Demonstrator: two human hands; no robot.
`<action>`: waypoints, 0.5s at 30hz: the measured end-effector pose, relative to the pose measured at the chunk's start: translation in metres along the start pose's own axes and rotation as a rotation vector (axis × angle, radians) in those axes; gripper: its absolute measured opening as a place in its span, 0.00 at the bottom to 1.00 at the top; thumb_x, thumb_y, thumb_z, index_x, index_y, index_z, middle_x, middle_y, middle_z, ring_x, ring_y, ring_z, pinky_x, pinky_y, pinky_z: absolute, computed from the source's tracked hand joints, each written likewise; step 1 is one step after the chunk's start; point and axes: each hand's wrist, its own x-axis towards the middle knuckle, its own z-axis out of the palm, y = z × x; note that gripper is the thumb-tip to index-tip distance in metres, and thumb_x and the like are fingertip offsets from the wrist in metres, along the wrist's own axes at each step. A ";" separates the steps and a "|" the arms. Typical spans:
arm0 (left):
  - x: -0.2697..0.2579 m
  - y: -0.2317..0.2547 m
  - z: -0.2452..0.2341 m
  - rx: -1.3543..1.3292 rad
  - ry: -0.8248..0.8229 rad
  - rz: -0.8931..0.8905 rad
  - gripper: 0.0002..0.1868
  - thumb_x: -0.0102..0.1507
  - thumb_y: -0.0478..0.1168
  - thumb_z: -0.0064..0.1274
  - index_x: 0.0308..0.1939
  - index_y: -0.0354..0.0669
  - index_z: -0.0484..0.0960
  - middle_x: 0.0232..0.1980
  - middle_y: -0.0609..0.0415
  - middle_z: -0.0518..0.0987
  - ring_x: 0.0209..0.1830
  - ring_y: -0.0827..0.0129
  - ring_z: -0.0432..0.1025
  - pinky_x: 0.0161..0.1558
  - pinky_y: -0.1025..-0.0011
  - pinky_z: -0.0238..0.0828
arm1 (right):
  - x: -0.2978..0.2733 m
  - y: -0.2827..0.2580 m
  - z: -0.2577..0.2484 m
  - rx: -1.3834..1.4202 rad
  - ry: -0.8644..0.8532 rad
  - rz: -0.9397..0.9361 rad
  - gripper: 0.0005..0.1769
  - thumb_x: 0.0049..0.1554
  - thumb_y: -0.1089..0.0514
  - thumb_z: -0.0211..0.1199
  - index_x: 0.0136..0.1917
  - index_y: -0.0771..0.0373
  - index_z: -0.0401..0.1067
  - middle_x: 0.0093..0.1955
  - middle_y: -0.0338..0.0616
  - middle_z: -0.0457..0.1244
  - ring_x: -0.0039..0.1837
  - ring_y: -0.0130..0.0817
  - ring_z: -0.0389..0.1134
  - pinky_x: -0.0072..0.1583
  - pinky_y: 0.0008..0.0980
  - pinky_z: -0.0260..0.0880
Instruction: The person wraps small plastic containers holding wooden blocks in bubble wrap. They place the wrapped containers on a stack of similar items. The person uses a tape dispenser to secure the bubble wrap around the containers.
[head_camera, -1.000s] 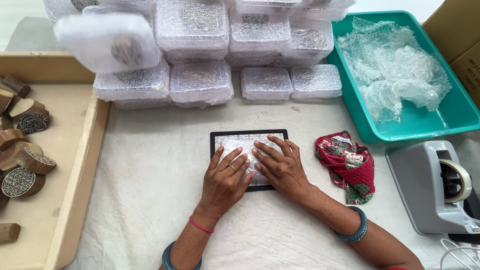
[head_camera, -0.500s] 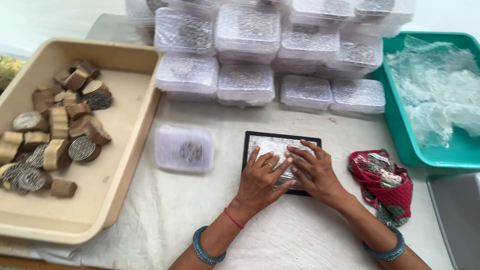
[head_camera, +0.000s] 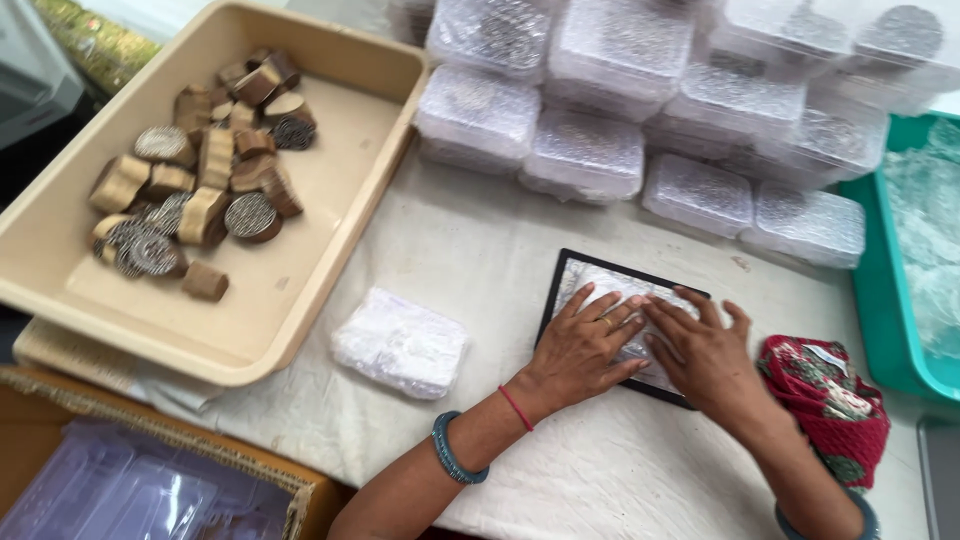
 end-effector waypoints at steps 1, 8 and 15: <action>0.001 0.001 -0.001 0.006 0.003 -0.017 0.31 0.66 0.59 0.53 0.64 0.43 0.81 0.72 0.51 0.74 0.74 0.59 0.66 0.80 0.53 0.49 | 0.004 -0.004 -0.010 0.003 -0.004 -0.017 0.26 0.55 0.48 0.62 0.67 0.52 0.73 0.69 0.37 0.66 0.76 0.41 0.54 0.71 0.58 0.46; -0.012 -0.004 0.007 -0.065 0.118 0.013 0.32 0.68 0.57 0.49 0.71 0.45 0.79 0.75 0.52 0.72 0.78 0.60 0.64 0.83 0.51 0.47 | 0.066 -0.117 -0.052 0.327 -0.075 -0.196 0.32 0.53 0.49 0.67 0.70 0.51 0.69 0.75 0.42 0.60 0.74 0.47 0.60 0.71 0.52 0.59; -0.007 -0.012 0.048 -0.015 -0.007 0.000 0.29 0.67 0.60 0.50 0.64 0.47 0.82 0.75 0.53 0.74 0.78 0.61 0.62 0.83 0.50 0.43 | 0.119 -0.213 -0.006 0.427 -0.415 -0.326 0.68 0.45 0.35 0.77 0.84 0.58 0.42 0.83 0.66 0.39 0.73 0.63 0.55 0.66 0.61 0.63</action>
